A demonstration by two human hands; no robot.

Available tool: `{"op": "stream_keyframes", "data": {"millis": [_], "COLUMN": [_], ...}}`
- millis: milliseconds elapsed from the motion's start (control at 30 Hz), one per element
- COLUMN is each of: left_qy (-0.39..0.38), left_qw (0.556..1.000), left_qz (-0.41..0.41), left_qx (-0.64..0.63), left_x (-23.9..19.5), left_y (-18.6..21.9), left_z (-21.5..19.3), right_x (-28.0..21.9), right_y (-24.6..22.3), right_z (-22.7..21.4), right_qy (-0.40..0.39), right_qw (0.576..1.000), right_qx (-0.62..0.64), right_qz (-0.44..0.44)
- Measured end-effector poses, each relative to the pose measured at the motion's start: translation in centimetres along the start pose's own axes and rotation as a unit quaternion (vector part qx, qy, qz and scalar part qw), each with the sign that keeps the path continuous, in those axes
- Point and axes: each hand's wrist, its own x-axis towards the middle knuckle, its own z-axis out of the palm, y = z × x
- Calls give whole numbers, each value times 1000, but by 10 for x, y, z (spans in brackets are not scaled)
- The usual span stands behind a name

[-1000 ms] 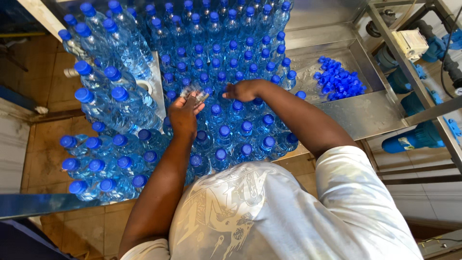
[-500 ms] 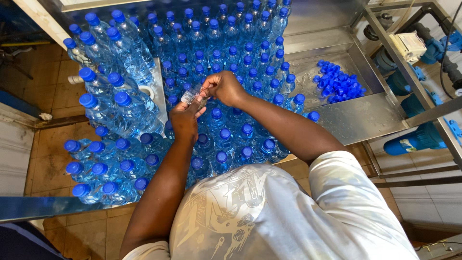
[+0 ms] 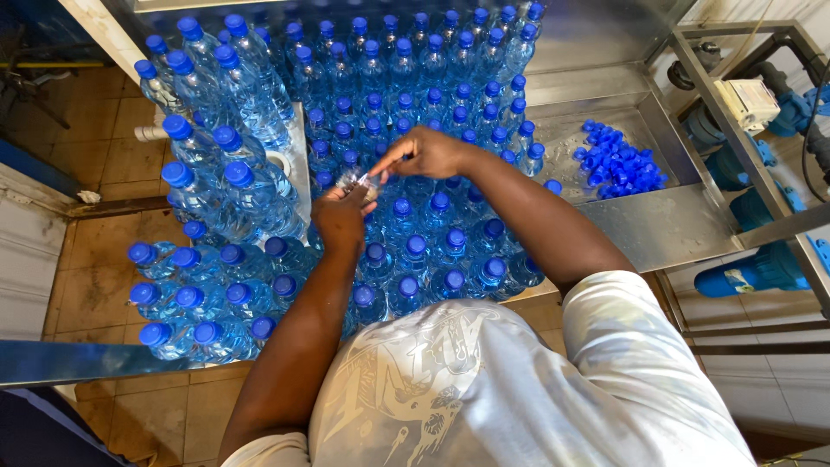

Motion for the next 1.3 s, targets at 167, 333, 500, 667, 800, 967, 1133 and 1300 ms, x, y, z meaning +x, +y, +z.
{"op": "stream_keyframes", "data": {"millis": [167, 333, 500, 667, 800, 967, 1133, 1300], "left_qy": [12, 5, 3, 21, 9, 9, 8, 10], "left_qw": [1000, 999, 1000, 1000, 1000, 999, 999, 999], "left_qz": [-2, -26, -8, 5, -7, -8, 7, 8], "left_qx": [7, -28, -13, -4, -20, -33, -32, -42], "left_x": [-1, 3, -3, -7, -12, -11, -12, -14], "left_y": [-2, -6, 2, 13, 20, 23, 23, 23], "left_z": [6, 10, 4, 3, 7, 7, 6, 7], "right_x": [7, 8, 13, 34, 51, 71, 65, 71], "right_y": [8, 9, 8, 44, 65, 80, 87, 79], "right_z": [-1, 3, -6, -3, 8, 10, 13, 14], "right_qy": [-23, 5, 127, 114, 96, 116, 96, 124], "right_qw": [1000, 999, 983, 923, 897, 902, 906, 912], "right_qx": [21, 8, -3, -310, -340, -324, -336, -294], "right_qz": [-4, 48, 130, 200, 266, 260, 238, 257]}}
